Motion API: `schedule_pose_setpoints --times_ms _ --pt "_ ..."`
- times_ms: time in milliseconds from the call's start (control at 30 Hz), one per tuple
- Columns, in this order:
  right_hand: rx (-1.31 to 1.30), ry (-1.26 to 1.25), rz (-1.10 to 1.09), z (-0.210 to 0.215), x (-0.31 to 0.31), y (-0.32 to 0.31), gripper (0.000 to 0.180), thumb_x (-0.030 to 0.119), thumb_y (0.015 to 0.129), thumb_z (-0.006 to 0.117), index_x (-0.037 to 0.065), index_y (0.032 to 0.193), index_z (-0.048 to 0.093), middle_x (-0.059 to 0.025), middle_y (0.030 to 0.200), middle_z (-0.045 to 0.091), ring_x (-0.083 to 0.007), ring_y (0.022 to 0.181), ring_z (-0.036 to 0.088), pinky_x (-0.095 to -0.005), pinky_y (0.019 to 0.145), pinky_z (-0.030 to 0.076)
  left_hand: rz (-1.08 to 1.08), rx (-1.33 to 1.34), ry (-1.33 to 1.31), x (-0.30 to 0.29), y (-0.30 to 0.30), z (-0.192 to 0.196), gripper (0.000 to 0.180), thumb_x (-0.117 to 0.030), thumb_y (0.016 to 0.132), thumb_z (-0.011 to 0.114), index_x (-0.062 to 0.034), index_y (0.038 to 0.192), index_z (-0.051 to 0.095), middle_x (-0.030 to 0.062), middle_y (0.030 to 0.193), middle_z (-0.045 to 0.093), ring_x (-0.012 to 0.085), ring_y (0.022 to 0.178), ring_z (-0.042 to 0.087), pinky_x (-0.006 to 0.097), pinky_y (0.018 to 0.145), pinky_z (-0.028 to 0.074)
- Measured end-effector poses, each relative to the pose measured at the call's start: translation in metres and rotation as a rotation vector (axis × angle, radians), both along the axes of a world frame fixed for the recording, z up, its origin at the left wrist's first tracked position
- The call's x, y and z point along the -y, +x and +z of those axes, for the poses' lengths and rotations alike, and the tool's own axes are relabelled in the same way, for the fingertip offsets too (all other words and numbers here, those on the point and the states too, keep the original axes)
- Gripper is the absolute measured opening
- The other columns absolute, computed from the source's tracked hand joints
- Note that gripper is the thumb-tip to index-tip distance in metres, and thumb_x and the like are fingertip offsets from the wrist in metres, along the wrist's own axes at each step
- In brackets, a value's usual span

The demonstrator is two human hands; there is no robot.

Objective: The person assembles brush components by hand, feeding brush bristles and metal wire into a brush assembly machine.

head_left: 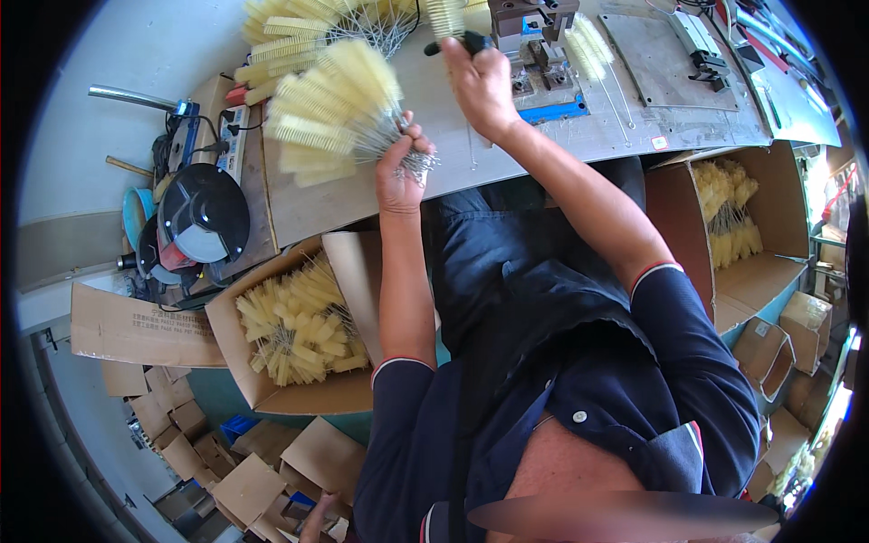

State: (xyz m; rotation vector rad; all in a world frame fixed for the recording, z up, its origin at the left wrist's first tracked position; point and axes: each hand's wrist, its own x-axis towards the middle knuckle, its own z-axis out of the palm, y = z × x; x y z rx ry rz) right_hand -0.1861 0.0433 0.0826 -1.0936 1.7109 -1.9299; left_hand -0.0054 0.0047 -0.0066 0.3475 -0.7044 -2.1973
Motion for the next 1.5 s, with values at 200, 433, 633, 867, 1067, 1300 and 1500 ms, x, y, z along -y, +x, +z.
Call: schedule_pose_setpoints --times_ms 200,433,633,867,1067,1300,1500 --pt "0.574 0.127 0.267 -0.013 -0.089 -0.005 0.044 0.028 0.102 0.055 0.006 0.064 0.051 -0.0005 0.051 0.045 -0.0111 0.042 0.043 -0.0293 0.038 0.032 0.043 -0.063 0.032 -0.003 0.001 0.000 0.048 0.000 0.086 0.066 0.0008 0.132 0.052 0.0076 0.101 0.066 0.0178 0.086 0.061 0.036 0.084 0.049" --pt "0.871 0.240 0.250 -0.016 -0.095 -0.045 0.033 0.029 0.100 0.059 0.006 0.078 0.050 -0.0014 0.062 0.046 -0.0097 0.045 0.041 -0.0266 0.038 0.028 0.039 -0.051 0.007 -0.004 -0.002 0.001 0.048 0.000 0.087 0.065 0.0007 0.133 0.052 0.0077 0.102 0.065 0.0174 0.088 0.062 0.036 0.085 0.050" --pt "0.889 0.242 0.317 -0.006 -0.080 -0.058 0.034 0.034 0.101 0.058 0.005 0.084 0.050 -0.0025 0.066 0.050 -0.0107 0.049 0.044 -0.0268 0.041 0.033 0.031 -0.060 0.007 -0.003 -0.003 0.005 0.050 0.001 0.087 0.065 0.0012 0.134 0.051 0.0088 0.104 0.062 0.0188 0.090 0.060 0.036 0.087 0.048" --pt "1.171 0.199 0.376 0.013 -0.089 -0.064 0.064 0.060 0.101 0.039 0.004 0.129 0.049 -0.0240 0.106 0.065 -0.0281 0.071 0.067 -0.0404 0.059 0.056 0.017 -0.043 0.010 -0.004 -0.003 0.004 0.049 0.001 0.088 0.065 0.0015 0.135 0.050 0.0088 0.103 0.061 0.0194 0.090 0.059 0.037 0.087 0.048" --pt "1.158 0.198 0.520 0.012 -0.082 -0.059 0.053 0.053 0.099 0.047 0.007 0.125 0.046 -0.0189 0.103 0.062 -0.0237 0.072 0.062 -0.0369 0.059 0.052 -0.011 -0.060 0.005 -0.003 -0.003 0.004 0.050 0.002 0.088 0.064 0.0025 0.135 0.047 0.0090 0.105 0.058 0.0190 0.091 0.057 0.036 0.088 0.047" --pt "1.108 0.323 0.526 -0.009 -0.088 -0.029 0.032 0.031 0.104 0.052 0.008 0.082 0.046 -0.0007 0.062 0.044 -0.0083 0.046 0.031 -0.0266 0.041 0.026 0.000 -0.048 0.021 -0.006 -0.006 0.006 0.050 0.001 0.089 0.064 0.0023 0.135 0.047 0.0083 0.105 0.057 0.0180 0.091 0.056 0.035 0.088 0.046" --pt "0.967 0.195 0.489 -0.027 -0.121 -0.073 0.065 0.055 0.103 0.042 0.011 0.055 0.037 -0.0012 0.050 0.034 -0.0119 0.042 0.031 -0.0278 0.040 0.026 0.006 -0.021 0.035 -0.005 -0.003 0.006 0.049 0.000 0.089 0.063 -0.0003 0.136 0.048 0.0082 0.105 0.058 0.0182 0.091 0.057 0.036 0.088 0.048"
